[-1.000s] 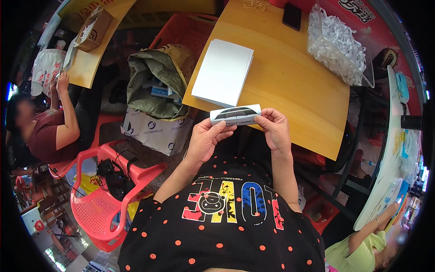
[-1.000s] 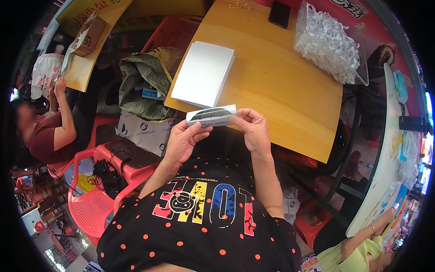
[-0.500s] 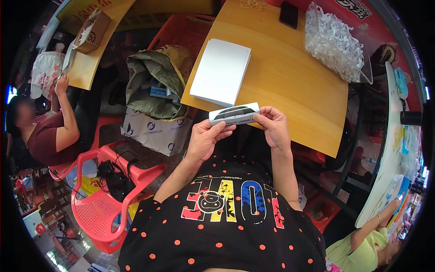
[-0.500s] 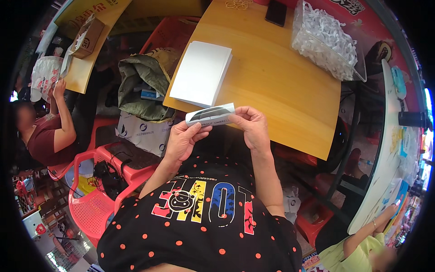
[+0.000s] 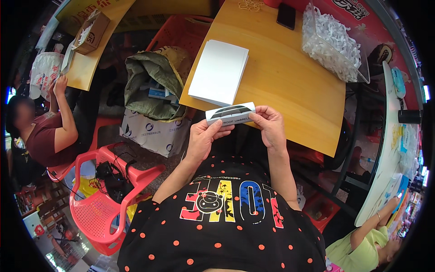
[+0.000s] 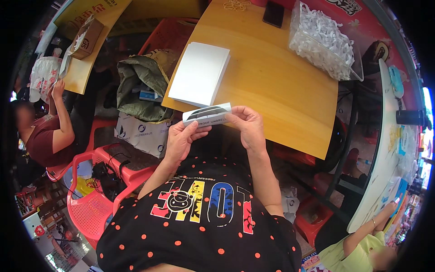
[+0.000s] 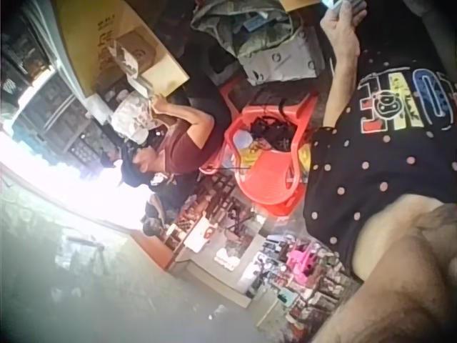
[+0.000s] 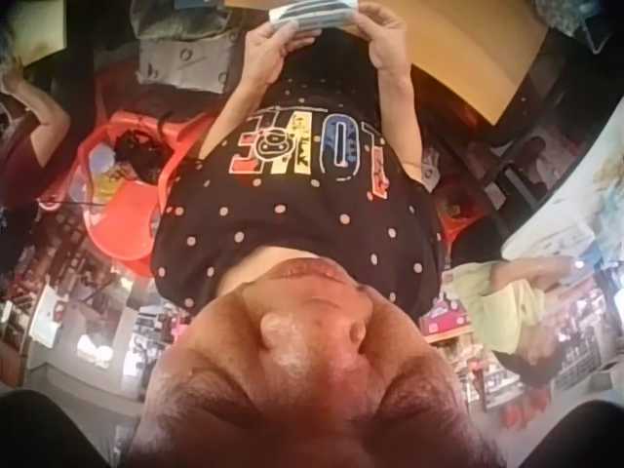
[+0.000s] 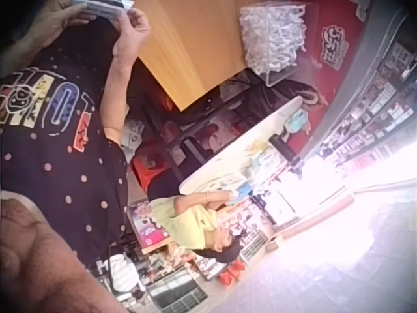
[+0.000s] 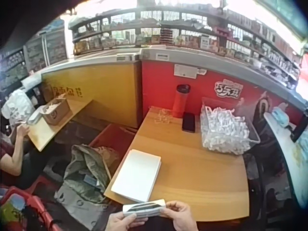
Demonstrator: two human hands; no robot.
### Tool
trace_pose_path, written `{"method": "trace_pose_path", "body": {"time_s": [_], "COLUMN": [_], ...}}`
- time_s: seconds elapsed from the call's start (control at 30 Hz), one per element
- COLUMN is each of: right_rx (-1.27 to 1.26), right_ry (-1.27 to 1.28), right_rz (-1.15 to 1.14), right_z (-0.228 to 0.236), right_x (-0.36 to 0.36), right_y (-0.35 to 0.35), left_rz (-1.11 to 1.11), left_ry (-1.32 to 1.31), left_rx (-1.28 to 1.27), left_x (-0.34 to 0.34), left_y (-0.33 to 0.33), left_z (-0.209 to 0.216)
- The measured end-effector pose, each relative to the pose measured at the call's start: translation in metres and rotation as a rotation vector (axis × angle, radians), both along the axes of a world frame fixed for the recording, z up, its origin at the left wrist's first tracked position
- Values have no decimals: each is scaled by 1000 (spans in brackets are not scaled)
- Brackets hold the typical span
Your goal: Manually applying brand labels or packaging components to small products on a workbench.
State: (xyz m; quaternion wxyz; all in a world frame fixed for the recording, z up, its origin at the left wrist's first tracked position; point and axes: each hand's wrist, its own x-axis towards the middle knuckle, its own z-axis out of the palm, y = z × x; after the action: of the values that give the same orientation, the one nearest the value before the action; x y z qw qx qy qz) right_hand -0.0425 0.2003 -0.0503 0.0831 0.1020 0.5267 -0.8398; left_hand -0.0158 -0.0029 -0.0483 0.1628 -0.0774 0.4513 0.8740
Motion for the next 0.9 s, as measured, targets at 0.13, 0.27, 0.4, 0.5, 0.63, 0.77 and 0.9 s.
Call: {"method": "trace_pose_path", "body": {"time_s": [0.13, 0.27, 0.4, 0.5, 0.63, 0.77, 0.9], "right_rx": [49, 81, 51, 66, 90, 76, 75], "right_ry": [25, 9, -11, -29, -8, -12, -13], "right_rz": [-16, 4, 55, 70, 47, 36, 54], "right_z": [5, 8, 14, 8, 5, 2, 5], "right_x": [1, 1, 3, 4, 6, 5, 4], "right_y": [-6, -8, -9, -4, -7, -7, -8], "left_rz": [24, 36, 12, -7, -5, 3, -38], "left_ry": [17, 32, 33, 15, -36, -29, -10], "left_rx": [-61, -78, -87, -62, -34, -41, -116], "left_x": [-1, -1, -1, -2, -2, -2, 0], "left_y": [-1, -1, -4, -5, -5, -6, -8], "left_z": [-1, 0, -1, 0, -2, 1, -3]}}
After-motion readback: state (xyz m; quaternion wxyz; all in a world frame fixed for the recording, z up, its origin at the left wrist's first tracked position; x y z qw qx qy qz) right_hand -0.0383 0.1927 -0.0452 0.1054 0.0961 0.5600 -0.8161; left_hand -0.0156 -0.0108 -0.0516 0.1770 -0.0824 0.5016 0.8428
